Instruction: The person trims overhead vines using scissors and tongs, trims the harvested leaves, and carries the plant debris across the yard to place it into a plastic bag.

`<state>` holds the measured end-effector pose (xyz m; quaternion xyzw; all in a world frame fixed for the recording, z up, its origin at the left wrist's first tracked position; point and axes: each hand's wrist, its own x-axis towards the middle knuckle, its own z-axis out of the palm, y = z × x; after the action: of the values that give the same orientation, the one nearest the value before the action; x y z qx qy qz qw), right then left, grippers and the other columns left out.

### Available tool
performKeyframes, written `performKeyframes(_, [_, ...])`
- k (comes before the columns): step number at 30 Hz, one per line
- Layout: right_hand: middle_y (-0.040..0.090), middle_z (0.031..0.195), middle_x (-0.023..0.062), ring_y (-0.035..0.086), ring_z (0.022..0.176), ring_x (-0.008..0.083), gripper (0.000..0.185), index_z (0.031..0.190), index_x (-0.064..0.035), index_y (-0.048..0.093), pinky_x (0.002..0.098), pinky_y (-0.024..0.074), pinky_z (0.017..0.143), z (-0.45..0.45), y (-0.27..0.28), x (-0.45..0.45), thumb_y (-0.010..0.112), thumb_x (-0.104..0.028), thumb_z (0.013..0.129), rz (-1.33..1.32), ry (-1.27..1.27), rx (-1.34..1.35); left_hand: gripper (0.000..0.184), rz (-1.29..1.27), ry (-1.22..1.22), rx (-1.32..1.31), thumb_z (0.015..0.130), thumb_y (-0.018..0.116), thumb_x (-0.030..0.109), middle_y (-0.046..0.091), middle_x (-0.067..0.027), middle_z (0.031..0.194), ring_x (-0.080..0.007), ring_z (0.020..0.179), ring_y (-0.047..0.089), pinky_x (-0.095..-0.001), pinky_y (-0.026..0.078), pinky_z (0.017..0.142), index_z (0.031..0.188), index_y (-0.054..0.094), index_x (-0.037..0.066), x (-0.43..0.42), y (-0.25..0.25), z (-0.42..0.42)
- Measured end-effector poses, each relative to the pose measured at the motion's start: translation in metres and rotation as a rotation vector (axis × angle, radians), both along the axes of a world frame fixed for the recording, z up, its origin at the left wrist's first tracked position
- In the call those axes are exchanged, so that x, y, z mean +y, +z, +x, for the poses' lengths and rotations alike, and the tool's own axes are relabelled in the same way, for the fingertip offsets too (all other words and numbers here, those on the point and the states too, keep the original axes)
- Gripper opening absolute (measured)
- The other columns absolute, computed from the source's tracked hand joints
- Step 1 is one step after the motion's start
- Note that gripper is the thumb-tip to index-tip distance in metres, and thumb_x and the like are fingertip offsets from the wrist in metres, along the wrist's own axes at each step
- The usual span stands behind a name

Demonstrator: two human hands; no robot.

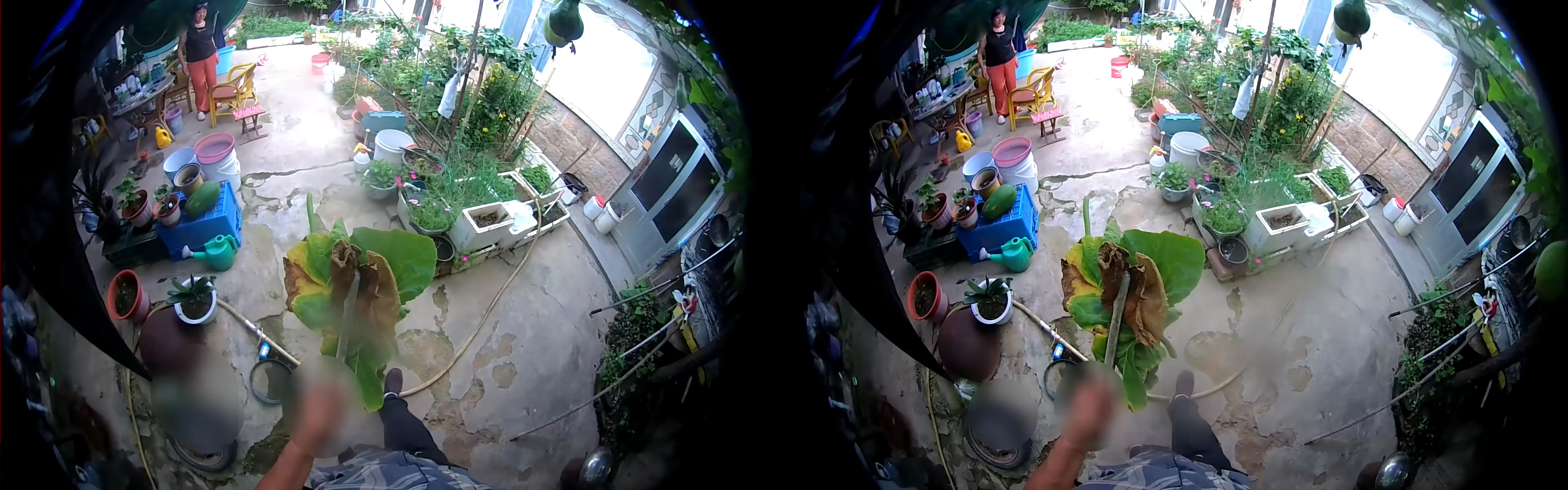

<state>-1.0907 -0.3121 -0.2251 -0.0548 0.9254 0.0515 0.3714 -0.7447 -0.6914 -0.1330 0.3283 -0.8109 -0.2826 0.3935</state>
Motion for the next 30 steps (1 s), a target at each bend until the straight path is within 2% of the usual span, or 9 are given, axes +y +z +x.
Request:
performKeyframes(4, [0.068, 0.089, 0.0252, 0.068, 0.084, 0.0355, 0.06, 0.084, 0.0046, 0.07, 0.0408, 0.0527, 0.078, -0.045, -0.01, -0.084, 0.084, -0.047, 0.057, 0.033, 0.142, -0.047, 0.022, 0.803, 0.101, 0.235, 0.079, 0.059, -0.004, 0.056, -0.0131, 0.089, -0.029, 0.079, 0.054, -0.0402, 0.044, 0.068, 0.101, 0.058, -0.001, -0.059, 0.013, -0.029])
performKeyframes(9, [0.068, 0.09, 0.025, 0.068, 0.085, 0.0362, 0.059, 0.083, 0.0038, 0.071, 0.041, 0.052, 0.08, -0.123, -0.03, -0.199, 0.082, -0.048, 0.059, 0.185, 0.238, -0.11, 0.014, 0.463, 0.222, 0.157, 0.094, 0.044, 0.009, 0.054, -0.0057, 0.089, -0.0164, 0.079, 0.053, -0.0303, 0.045, 0.067, 0.1, 0.056, 0.005, -0.167, 0.005, -0.069])
performKeyframes(13, [0.068, 0.086, 0.0254, 0.068, 0.082, 0.0348, 0.053, 0.079, 0.0047, 0.07, 0.041, 0.0518, 0.077, -0.234, -0.076, -0.331, 0.08, -0.044, 0.06, 0.145, 0.337, -0.071, 0.011, 0.959, 0.285, 0.33, 0.082, 0.055, 0.0, 0.053, -0.0116, 0.084, -0.0282, 0.076, 0.052, -0.0399, 0.042, 0.064, 0.092, 0.056, 0.003, -0.251, 0.013, -0.093])
performKeyframes(15, [0.063, 0.057, 0.0124, 0.06, 0.051, 0.0231, 0.038, 0.062, 0.002, 0.068, 0.0374, 0.0496, 0.056, -0.279, -0.075, -0.456, 0.083, -0.032, 0.06, -0.069, 0.425, -0.017, 0.009, 0.809, 0.37, 0.043, 0.082, 0.055, 0.002, 0.054, -0.0118, 0.085, -0.0292, 0.077, 0.052, -0.0404, 0.042, 0.064, 0.091, 0.056, 0.004, -0.289, 0.025, -0.109])
performKeyframes(18, [0.062, 0.058, 0.0171, 0.06, 0.051, 0.0242, 0.039, 0.066, 0.005, 0.069, 0.0388, 0.0486, 0.058, -0.347, -0.111, -0.64, 0.082, -0.031, 0.062, -0.332, 0.676, 0.268, 0.013, 0.392, 0.459, -0.584, 0.081, 0.057, 0.004, 0.054, -0.0126, 0.087, -0.0315, 0.081, 0.053, -0.0412, 0.043, 0.067, 0.094, 0.056, 0.005, -0.334, 0.033, -0.124])
performKeyframes(20, [0.06, 0.055, 0.0143, 0.057, 0.05, 0.0223, 0.038, 0.066, 0.004, 0.069, 0.0376, 0.0459, 0.056, -0.3, -0.017, -0.798, 0.082, -0.031, 0.061, -0.513, 0.662, 0.125, 0.012, 0.467, 0.522, -0.502, 0.084, 0.057, 0.009, 0.054, -0.0106, 0.083, -0.0281, 0.073, 0.053, -0.0383, 0.042, 0.06, 0.095, 0.056, 0.005, -0.368, 0.04, -0.126])
performKeyframes(23, [0.061, 0.057, 0.0125, 0.06, 0.054, 0.0186, 0.035, 0.069, 0.0019, 0.069, 0.0368, 0.0466, 0.057, -0.234, 0.058, -0.958, 0.077, -0.032, 0.066, -0.73, 0.636, 0.007, 0.023, 1.243, 0.575, 0.765, 0.095, 0.056, 0.027, 0.052, -0.0039, 0.065, -0.0152, 0.045, 0.05, -0.0283, 0.039, 0.039, 0.092, 0.054, 0.004, -0.43, 0.065, -0.126])
performKeyframes(27, [0.062, 0.066, 0.0205, 0.062, 0.064, 0.0347, 0.038, 0.071, 0.0013, 0.068, 0.0432, 0.0473, 0.063, -0.17, 0.083, -1.08, 0.077, -0.035, 0.067, -0.72, 0.833, 0.022, 0.031, 1.163, 0.644, 0.806, 0.096, 0.056, 0.035, 0.051, -0.0027, 0.062, -0.0098, 0.039, 0.045, -0.0231, 0.036, 0.033, 0.092, 0.053, 0.005, -0.51, 0.053, -0.116])
performKeyframes(30, [0.065, 0.067, 0.017, 0.063, 0.064, 0.0328, 0.036, 0.074, -0.0033, 0.07, 0.0421, 0.0495, 0.064, -0.157, 0.073, -1.118, 0.079, -0.037, 0.065, -0.519, 0.945, 0.09, 0.03, 1.176, 0.597, 0.847, 0.096, 0.056, 0.034, 0.051, -0.003, 0.062, -0.0097, 0.038, 0.045, -0.0232, 0.035, 0.033, 0.092, 0.053, 0.004, -0.597, 0.047, -0.104])
